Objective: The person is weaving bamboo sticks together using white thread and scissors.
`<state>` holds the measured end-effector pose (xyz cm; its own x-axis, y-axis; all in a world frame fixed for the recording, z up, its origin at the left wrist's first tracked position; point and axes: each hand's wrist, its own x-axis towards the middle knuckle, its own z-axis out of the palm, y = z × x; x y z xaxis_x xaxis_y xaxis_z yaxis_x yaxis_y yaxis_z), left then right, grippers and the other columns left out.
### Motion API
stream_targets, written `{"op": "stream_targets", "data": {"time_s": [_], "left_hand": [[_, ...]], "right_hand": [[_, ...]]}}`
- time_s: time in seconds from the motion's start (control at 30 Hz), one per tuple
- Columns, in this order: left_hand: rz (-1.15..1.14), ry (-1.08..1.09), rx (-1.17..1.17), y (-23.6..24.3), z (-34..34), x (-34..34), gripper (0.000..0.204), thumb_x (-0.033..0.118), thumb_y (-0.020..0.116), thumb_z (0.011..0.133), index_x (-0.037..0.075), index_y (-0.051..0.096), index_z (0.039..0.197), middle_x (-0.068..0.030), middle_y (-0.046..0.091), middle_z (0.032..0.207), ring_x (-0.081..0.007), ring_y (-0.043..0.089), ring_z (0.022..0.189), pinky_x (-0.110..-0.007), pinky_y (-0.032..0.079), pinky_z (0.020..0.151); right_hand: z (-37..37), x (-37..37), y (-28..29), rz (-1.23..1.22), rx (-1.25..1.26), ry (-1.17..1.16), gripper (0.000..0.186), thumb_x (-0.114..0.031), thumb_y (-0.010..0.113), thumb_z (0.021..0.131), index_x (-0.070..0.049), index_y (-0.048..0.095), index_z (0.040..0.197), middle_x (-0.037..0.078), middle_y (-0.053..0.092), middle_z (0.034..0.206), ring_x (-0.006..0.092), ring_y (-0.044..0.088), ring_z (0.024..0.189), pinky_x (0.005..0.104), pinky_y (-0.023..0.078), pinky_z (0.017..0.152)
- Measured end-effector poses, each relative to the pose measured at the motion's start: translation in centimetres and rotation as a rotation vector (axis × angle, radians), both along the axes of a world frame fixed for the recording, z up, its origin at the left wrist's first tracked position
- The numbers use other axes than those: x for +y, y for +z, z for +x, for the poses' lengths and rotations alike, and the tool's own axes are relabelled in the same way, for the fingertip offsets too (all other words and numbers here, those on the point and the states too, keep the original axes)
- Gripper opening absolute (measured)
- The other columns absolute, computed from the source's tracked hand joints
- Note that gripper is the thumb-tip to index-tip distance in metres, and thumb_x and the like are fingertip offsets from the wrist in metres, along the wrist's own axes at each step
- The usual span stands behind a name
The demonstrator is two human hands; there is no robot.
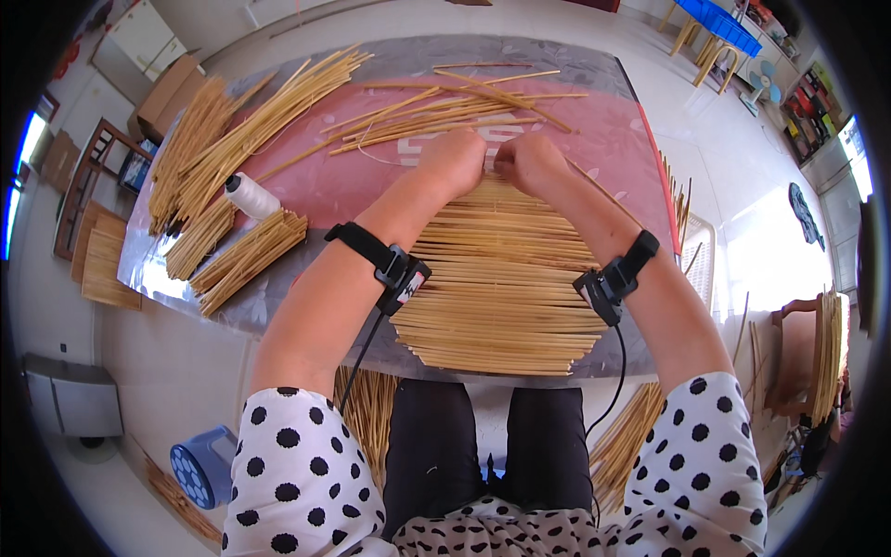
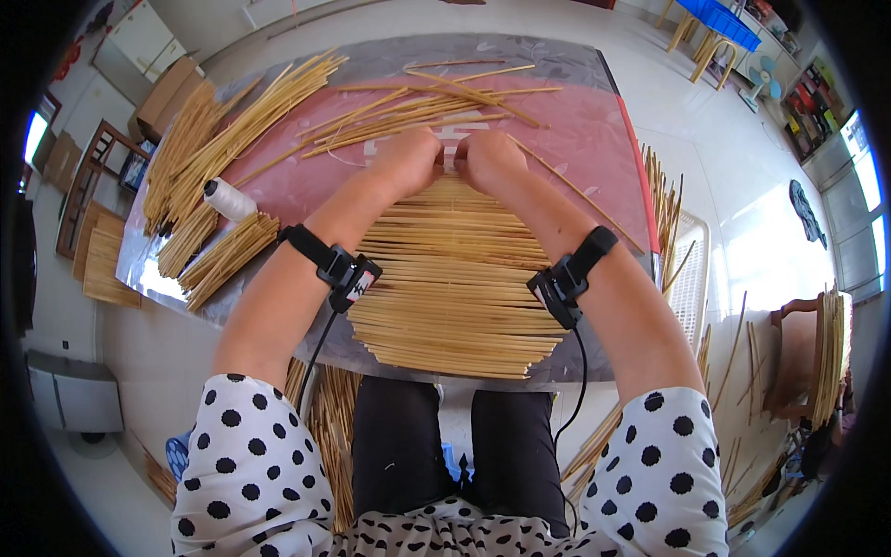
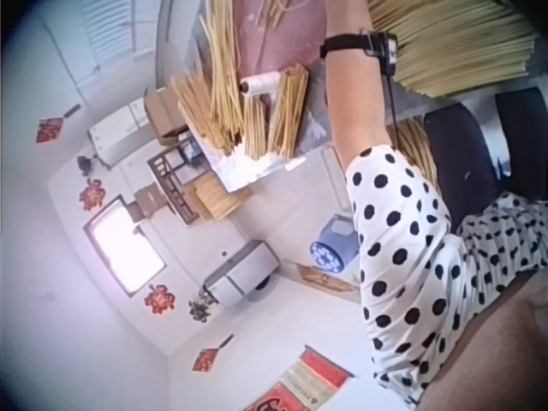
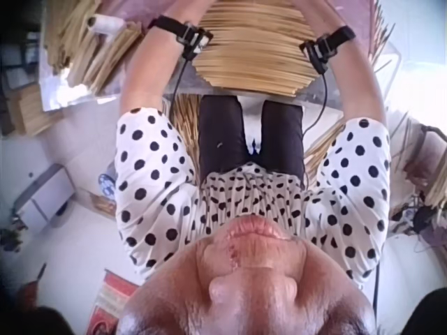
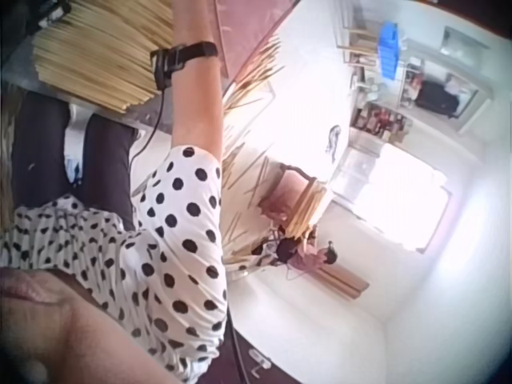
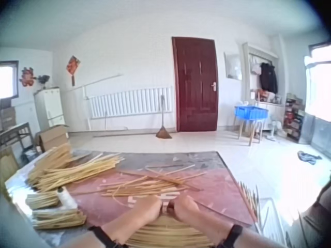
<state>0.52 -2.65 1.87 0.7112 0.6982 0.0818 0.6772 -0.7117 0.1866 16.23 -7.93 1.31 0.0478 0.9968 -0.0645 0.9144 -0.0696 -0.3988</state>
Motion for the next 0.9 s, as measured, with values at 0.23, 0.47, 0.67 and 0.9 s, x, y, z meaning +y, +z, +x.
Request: {"op": "stream_targets", "data": {"time_s": [0.23, 0.47, 0.67, 0.9], "left_hand": [[0.183, -0.024, -0.018, 0.5, -1.0, -0.3, 0.008, 0.014, 0.069, 0.076, 0.007, 0.069, 0.078, -0.013, 0.067, 0.086, -0.0311, 0.065, 0.088, -0.045, 0.051, 0.07], [0.154, -0.051, 0.01, 1.8, -2.1, -0.3, 0.006, 0.016, 0.065, 0.081, 0.011, 0.069, 0.08, -0.0091, 0.067, 0.086, -0.0313, 0.065, 0.084, -0.045, 0.051, 0.068], [0.265, -0.115, 0.034, 1.7, -3.5, 0.1, 0.007, 0.012, 0.062, 0.08, 0.011, 0.069, 0.079, -0.0091, 0.065, 0.082, -0.0309, 0.065, 0.082, -0.045, 0.051, 0.067], [0.243, 0.016, -0.075, 1.6, -2.3, -1.2, 0.012, 0.007, 0.062, 0.079, 0.009, 0.07, 0.087, -0.0104, 0.065, 0.093, -0.0316, 0.064, 0.088, -0.045, 0.051, 0.072]], "right_hand": [[-0.3, -0.8, 0.6, 0.049, -0.012, -0.037, 0.017, -0.022, 0.063, 0.082, -0.018, 0.075, 0.093, 0.01, 0.071, 0.096, 0.03, 0.067, 0.092, 0.0424, 0.054, 0.079], [-0.2, -1.0, 0.2, 0.122, -0.029, -0.061, 0.015, -0.023, 0.067, 0.08, -0.014, 0.074, 0.09, 0.01, 0.071, 0.087, 0.0296, 0.068, 0.084, 0.0411, 0.053, 0.075], [-0.4, -1.1, 0.5, 0.093, -0.031, -0.024, 0.017, -0.021, 0.062, 0.08, -0.016, 0.074, 0.09, 0.01, 0.071, 0.092, 0.03, 0.067, 0.089, 0.042, 0.055, 0.077], [0.0, -1.0, 0.1, 0.099, -0.015, -0.005, 0.016, -0.021, 0.062, 0.08, -0.015, 0.074, 0.09, 0.01, 0.071, 0.09, 0.0305, 0.067, 0.087, 0.0424, 0.055, 0.076]]}}
